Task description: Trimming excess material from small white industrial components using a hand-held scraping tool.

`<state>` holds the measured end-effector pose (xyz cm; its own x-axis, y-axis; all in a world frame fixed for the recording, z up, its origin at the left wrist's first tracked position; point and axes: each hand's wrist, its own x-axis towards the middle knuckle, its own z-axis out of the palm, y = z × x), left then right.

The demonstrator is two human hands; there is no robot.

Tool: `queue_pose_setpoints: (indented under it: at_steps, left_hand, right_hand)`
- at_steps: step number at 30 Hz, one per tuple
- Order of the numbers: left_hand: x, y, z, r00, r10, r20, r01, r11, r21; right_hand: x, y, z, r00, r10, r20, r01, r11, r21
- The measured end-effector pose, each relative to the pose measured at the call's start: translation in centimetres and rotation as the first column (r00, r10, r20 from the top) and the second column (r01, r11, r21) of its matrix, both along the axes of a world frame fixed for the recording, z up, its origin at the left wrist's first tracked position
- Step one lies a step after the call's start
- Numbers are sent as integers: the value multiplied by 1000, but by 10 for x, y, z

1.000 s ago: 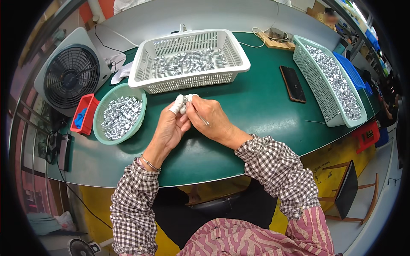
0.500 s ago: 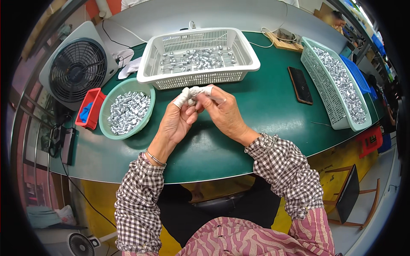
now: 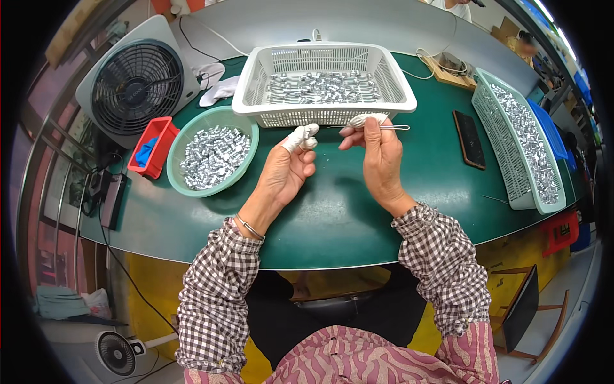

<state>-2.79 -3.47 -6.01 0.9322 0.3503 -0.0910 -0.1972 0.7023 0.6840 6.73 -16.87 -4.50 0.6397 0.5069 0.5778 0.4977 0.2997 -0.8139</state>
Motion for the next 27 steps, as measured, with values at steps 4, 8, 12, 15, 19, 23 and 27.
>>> queue_pose_setpoints:
  at_steps: [4, 8, 12, 15, 19, 23, 27]
  left_hand:
    - [5, -4, 3, 993, 77, -92, -71, 995, 70]
    - [4, 0, -2, 989, 101, -104, -94, 993, 69]
    - [2, 8, -9, 998, 31, -52, -29, 999, 41]
    - [3, 8, -10, 999, 2, -33, -1, 999, 51]
    - [5, 4, -8, 999, 9, -36, -6, 996, 89]
    - [3, 2, -8, 1000, -9, -25, 12, 994, 110]
    - [1, 2, -10, 997, -73, -11, 74, 991, 110]
  right_hand:
    - [-2, -1, -1, 996, 15, 89, -14, 1000, -8]
    - [-10, -2, -2, 957, 37, 286, -15, 997, -80]
    - [-9, -1, -5, 960, 73, 269, -42, 992, -120]
    - [-8, 0, -5, 960, 92, 264, -57, 989, -137]
    - [-7, 0, -5, 959, 101, 265, -59, 985, -160]
    - [-6, 2, -9, 946, 101, 308, -57, 987, -150]
    - [3, 6, -10, 764, 3, 646, 80, 992, -99]
